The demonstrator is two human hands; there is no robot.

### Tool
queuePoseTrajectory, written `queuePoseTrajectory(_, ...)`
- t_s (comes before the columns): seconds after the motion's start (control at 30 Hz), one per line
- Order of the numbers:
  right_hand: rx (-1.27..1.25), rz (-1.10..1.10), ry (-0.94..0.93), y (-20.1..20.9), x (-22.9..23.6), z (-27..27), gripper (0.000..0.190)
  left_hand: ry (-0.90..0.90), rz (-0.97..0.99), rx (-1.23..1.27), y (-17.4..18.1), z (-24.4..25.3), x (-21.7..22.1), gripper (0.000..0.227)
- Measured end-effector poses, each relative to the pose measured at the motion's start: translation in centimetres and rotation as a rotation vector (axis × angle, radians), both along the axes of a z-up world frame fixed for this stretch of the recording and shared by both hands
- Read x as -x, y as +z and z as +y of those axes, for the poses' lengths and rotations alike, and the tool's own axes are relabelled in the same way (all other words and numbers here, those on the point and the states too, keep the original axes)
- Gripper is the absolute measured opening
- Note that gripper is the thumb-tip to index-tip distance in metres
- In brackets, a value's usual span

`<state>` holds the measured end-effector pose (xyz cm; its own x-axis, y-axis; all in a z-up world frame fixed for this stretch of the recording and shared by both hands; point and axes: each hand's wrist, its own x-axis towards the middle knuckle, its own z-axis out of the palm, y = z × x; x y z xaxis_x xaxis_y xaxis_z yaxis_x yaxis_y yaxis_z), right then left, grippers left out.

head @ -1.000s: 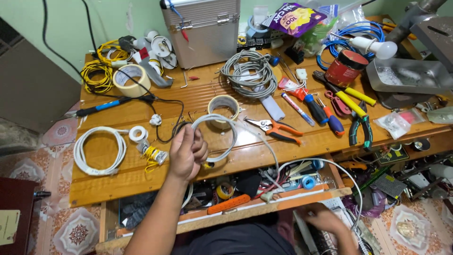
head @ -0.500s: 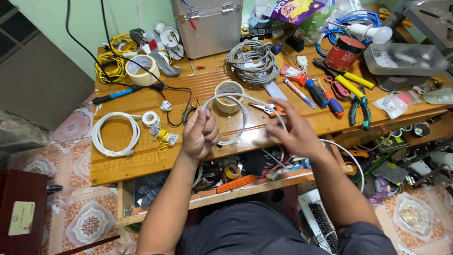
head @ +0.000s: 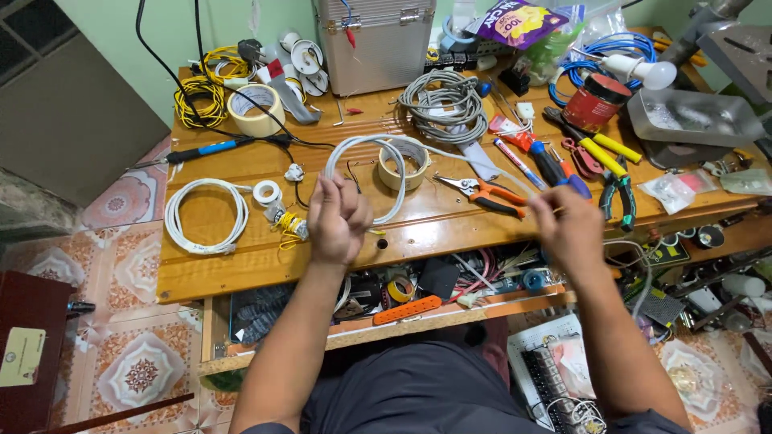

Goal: Organizing and marking electrical wires using masking tape and a pen on a workbench

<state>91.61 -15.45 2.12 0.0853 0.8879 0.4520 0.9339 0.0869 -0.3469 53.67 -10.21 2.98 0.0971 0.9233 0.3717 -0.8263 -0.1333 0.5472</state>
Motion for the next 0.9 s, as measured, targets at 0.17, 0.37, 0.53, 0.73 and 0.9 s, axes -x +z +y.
queuePoseTrajectory(0.17, 0.298, -0.517, 0.1, 5.1, 6.7, -2.5, 0.018, 0.237, 0.45, -0.206, -2.7, -1.2, -2.9, 0.025)
queuePoseTrajectory(0.37, 0.463, -0.799, 0.596, 11.8, 12.0, -2.7, 0.024, 0.28, 0.963, -0.448, -1.3, -3.4, -4.6, 0.026)
queuePoseTrajectory(0.53, 0.476, -0.782, 0.734, 16.0, 13.4, -1.5, 0.029, 0.196, 1.281, -0.635, -0.8, -3.7, -4.6, 0.031)
queuePoseTrajectory(0.73, 0.534, -0.513, 0.634, 20.2, 8.9, 0.5, 0.037, -0.029, 1.046, -0.511, 0.3, -2.8, -2.6, 0.023)
queuePoseTrajectory(0.9, 0.406, -0.493, 0.331, 23.3, -2.4, 0.5, 0.031, -0.145, 0.825, -0.312, 1.2, -1.7, 0.8, 0.029)
